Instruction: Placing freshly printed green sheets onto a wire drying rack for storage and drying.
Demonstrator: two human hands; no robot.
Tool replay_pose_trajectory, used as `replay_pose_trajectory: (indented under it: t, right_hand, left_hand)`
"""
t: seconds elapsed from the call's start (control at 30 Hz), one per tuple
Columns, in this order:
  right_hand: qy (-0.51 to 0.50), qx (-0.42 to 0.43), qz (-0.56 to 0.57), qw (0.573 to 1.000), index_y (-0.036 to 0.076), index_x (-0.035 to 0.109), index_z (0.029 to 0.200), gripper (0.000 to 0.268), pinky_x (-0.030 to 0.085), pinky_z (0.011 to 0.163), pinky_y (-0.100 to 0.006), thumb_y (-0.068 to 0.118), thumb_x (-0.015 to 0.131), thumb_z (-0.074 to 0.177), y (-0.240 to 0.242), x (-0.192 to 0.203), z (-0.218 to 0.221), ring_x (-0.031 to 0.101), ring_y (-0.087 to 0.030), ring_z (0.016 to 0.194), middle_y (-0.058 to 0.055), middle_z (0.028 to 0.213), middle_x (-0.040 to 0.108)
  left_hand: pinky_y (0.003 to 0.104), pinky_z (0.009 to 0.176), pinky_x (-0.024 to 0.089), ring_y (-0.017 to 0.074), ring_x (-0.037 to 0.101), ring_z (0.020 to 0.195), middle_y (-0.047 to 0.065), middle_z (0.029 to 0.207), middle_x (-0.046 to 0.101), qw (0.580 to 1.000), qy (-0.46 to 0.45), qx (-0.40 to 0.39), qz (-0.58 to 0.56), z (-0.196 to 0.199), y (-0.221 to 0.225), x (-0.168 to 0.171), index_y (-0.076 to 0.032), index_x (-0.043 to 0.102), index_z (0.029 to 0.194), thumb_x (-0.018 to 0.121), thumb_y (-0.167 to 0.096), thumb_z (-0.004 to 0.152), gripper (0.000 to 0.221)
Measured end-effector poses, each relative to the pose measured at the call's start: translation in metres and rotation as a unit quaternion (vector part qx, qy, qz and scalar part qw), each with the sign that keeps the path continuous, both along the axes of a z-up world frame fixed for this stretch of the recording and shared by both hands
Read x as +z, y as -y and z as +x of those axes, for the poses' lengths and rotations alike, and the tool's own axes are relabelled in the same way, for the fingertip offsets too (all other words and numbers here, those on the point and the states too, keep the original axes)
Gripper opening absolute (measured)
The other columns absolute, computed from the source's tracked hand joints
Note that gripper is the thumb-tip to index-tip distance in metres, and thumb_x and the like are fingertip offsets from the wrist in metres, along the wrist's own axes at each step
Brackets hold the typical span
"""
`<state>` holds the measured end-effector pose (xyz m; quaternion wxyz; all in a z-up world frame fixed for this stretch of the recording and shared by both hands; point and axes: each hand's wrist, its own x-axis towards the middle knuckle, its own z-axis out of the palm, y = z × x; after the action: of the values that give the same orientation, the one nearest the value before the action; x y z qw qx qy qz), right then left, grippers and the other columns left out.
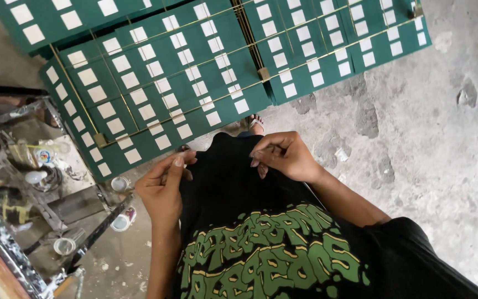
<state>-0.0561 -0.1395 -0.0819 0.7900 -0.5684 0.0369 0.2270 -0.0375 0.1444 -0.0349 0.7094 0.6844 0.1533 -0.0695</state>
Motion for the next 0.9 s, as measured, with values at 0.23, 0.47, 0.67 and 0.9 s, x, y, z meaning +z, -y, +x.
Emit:
replay_pose_trajectory:
  t: [0.23,0.47,0.67,0.9]
  right_hand:
    - [-0.024,-0.086,0.171,0.981,0.003,0.052,0.101,0.019,0.056,0.063,-0.033,0.019,0.046,0.109,-0.012,0.019,0.004,0.062,-0.018,0.066,-0.013,0.086,0.064]
    - [0.009,-0.047,0.143,0.989,0.005,0.05,0.084,0.044,0.053,0.055,-0.029,0.03,0.039,0.118,0.001,0.005,-0.004,0.058,-0.016,0.057,-0.013,0.078,0.065]
    - [0.063,0.0,0.022,0.998,-0.01,0.072,0.102,0.023,0.058,0.059,-0.03,0.009,0.061,0.106,0.008,0.004,0.014,0.068,-0.019,0.064,-0.02,0.089,0.076]
    - [0.111,0.061,0.032,0.991,-0.01,0.073,0.108,0.013,0.069,0.074,-0.038,-0.003,0.069,0.098,0.021,0.018,0.035,0.079,-0.026,0.083,-0.022,0.096,0.078]
  left_hand:
    - [0.022,0.05,0.043,0.0117,0.062,0.064,0.024,0.103,0.076,0.995,0.086,0.024,-0.041,0.011,-0.008,0.003,0.01,0.072,0.111,0.066,0.0,0.103,0.013]
    - [0.02,0.043,0.037,0.0097,0.056,0.056,0.025,0.098,0.076,0.992,0.104,0.056,-0.046,0.001,-0.001,0.001,0.009,0.071,0.108,0.067,0.002,0.102,0.011]
    - [0.019,0.042,0.036,0.0039,0.051,0.049,0.022,0.091,0.078,0.995,0.07,0.06,-0.049,-0.019,0.024,0.0,0.008,0.074,0.104,0.068,0.0,0.1,0.01]
    - [0.018,0.039,0.035,0.0035,0.052,0.047,0.019,0.084,0.076,0.986,0.087,0.129,-0.054,-0.01,0.039,0.0,0.004,0.072,0.093,0.073,0.004,0.093,0.001]
